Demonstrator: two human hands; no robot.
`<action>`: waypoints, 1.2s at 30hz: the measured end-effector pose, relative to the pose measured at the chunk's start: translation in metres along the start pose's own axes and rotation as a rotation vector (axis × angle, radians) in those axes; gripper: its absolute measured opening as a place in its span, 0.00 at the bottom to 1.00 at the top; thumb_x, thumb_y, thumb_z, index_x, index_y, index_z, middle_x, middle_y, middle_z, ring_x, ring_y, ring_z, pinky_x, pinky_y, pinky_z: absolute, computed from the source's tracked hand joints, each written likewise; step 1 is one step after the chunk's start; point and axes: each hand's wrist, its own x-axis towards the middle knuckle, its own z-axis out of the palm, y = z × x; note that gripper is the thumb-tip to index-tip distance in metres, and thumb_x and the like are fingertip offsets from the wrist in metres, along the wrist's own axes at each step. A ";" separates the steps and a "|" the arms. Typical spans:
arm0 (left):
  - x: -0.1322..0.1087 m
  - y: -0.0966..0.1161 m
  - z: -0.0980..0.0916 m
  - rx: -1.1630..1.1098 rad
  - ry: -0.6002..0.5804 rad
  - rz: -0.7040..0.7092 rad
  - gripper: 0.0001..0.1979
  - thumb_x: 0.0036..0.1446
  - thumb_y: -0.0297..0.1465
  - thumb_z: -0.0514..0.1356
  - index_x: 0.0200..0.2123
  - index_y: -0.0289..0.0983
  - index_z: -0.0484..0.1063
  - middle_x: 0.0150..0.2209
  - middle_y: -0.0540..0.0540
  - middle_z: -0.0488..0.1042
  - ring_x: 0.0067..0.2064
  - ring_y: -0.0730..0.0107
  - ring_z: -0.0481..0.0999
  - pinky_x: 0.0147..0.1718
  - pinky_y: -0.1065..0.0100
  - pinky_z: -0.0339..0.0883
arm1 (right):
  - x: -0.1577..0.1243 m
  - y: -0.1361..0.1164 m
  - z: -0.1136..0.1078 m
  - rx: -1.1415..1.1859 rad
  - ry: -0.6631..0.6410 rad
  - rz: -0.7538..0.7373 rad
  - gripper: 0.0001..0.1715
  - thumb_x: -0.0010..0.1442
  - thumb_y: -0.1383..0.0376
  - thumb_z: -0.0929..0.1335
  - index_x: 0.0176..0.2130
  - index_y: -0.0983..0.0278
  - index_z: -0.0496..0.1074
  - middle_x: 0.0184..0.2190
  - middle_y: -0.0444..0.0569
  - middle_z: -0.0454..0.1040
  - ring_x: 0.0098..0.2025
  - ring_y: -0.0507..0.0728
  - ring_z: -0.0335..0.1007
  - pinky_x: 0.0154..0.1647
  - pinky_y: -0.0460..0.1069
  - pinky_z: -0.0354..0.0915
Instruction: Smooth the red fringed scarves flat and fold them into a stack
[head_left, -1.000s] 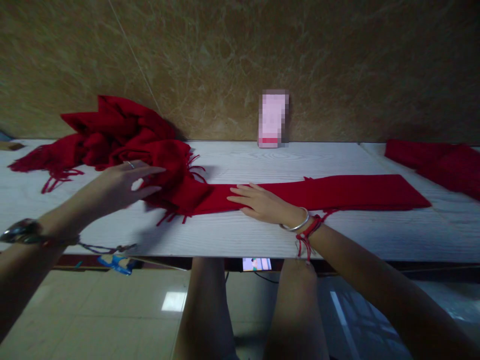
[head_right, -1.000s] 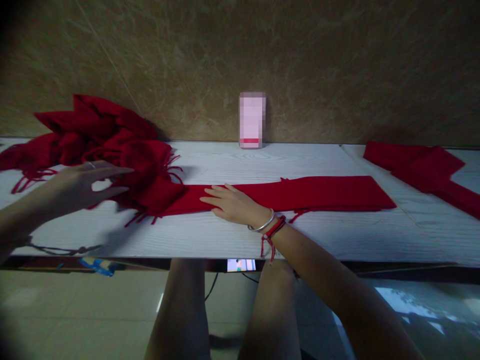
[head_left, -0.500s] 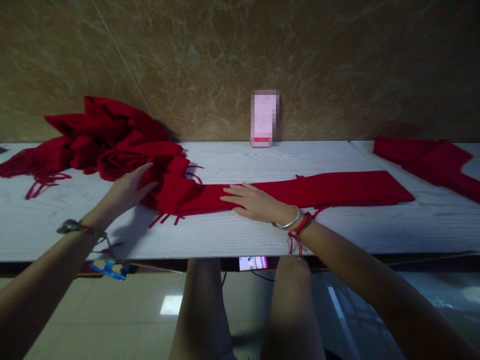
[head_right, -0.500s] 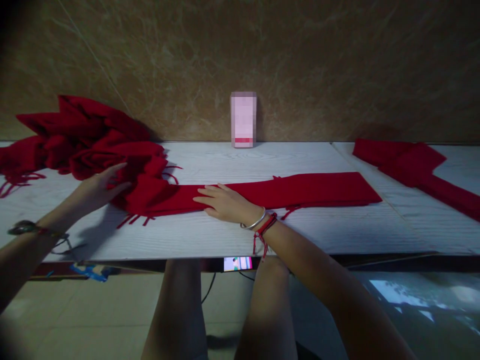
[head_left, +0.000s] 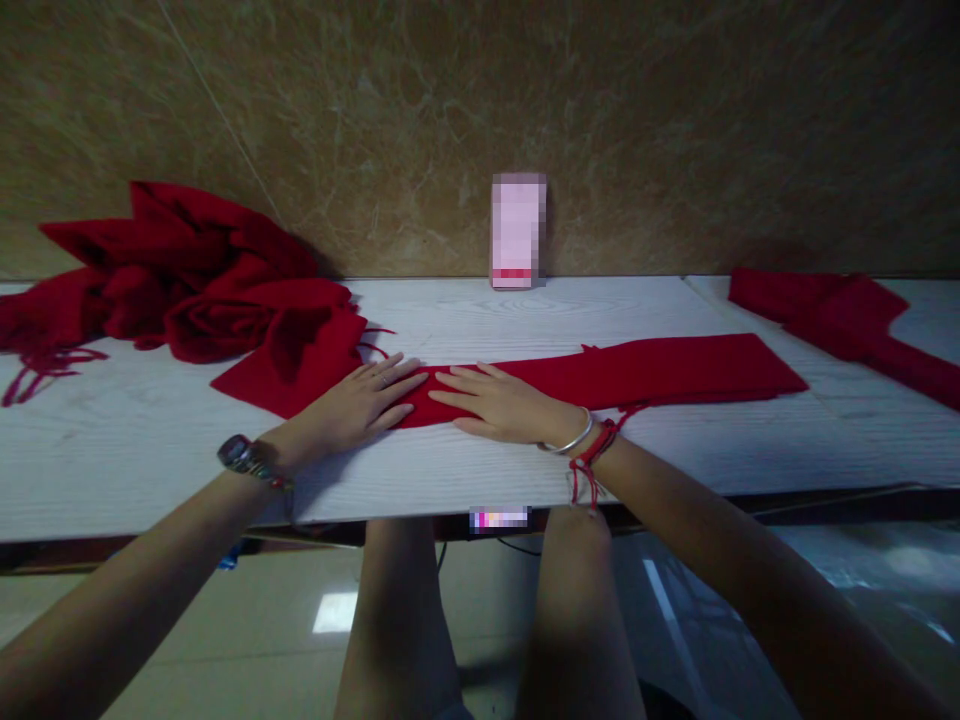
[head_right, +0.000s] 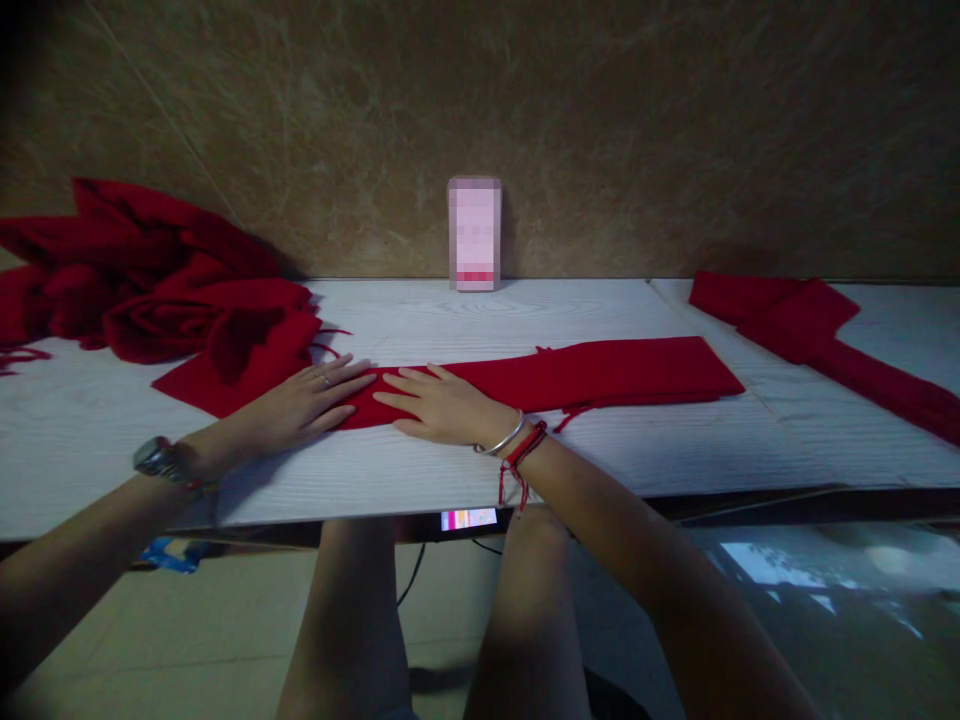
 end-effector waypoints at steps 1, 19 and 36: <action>0.000 -0.001 0.004 0.010 -0.008 0.000 0.28 0.64 0.41 0.41 0.60 0.33 0.62 0.63 0.36 0.59 0.64 0.52 0.55 0.60 0.48 0.52 | -0.001 0.001 0.000 0.006 -0.003 0.000 0.30 0.66 0.56 0.59 0.64 0.63 0.56 0.66 0.53 0.55 0.67 0.60 0.47 0.65 0.60 0.47; -0.014 0.015 0.001 0.131 -0.088 -0.264 0.29 0.62 0.46 0.48 0.64 0.43 0.56 0.66 0.37 0.51 0.66 0.37 0.47 0.56 0.36 0.50 | -0.065 0.020 -0.011 0.023 0.024 0.238 0.27 0.66 0.57 0.58 0.62 0.62 0.61 0.64 0.55 0.59 0.66 0.61 0.50 0.64 0.63 0.50; 0.047 0.058 0.009 -0.027 -0.143 -0.173 0.30 0.65 0.42 0.43 0.66 0.34 0.49 0.68 0.39 0.46 0.68 0.52 0.44 0.62 0.47 0.44 | -0.042 -0.003 -0.011 0.071 0.096 0.591 0.32 0.67 0.57 0.53 0.66 0.65 0.51 0.67 0.56 0.50 0.68 0.63 0.42 0.64 0.67 0.44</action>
